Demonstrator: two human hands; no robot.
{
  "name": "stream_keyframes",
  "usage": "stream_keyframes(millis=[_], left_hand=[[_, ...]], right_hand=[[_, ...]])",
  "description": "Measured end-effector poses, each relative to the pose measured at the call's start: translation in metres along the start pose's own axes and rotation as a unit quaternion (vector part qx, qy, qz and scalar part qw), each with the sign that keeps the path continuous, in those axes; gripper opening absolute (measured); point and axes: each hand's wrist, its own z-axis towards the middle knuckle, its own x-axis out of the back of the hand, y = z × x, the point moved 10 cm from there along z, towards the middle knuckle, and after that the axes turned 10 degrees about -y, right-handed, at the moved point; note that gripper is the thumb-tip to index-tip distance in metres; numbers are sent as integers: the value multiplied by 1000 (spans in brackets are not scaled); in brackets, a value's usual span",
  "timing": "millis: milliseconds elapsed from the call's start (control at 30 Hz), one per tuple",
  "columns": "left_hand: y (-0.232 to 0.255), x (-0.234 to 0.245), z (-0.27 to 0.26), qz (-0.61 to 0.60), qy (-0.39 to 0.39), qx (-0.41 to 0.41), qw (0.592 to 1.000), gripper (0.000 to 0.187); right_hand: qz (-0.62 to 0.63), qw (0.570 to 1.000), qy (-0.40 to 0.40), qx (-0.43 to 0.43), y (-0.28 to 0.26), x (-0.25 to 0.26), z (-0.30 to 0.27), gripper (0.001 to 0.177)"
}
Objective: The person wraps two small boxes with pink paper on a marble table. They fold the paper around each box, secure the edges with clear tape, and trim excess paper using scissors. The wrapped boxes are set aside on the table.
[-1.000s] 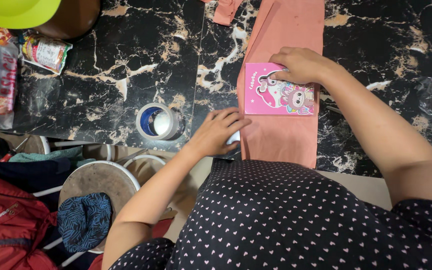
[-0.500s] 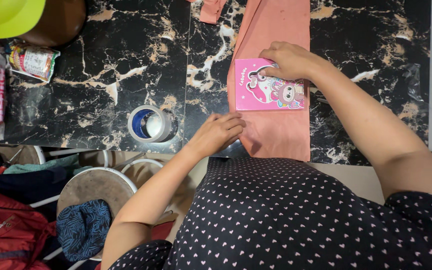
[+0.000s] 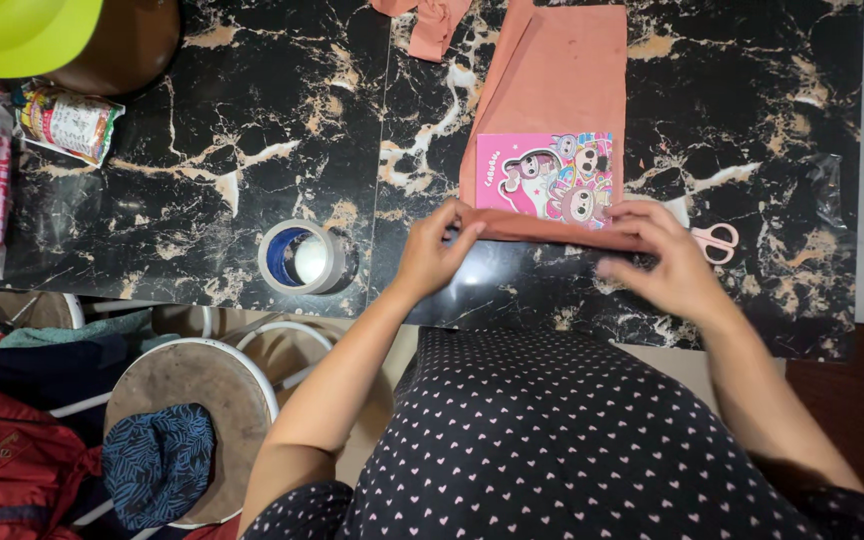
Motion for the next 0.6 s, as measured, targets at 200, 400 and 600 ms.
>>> stream_keyframes(millis=[200, 400, 600], left_hand=[[-25, -2, 29, 7, 23, 75, 997, 22], [-14, 6, 56, 20, 14, -41, 999, 18], [-9, 4, 72, 56, -68, -118, 989, 22]], right_hand=[[185, 978, 99, 4, 54, 16, 39, 29], [95, 992, 67, 53, 58, 26, 76, 23], [158, 986, 48, 15, 70, 21, 85, 27]])
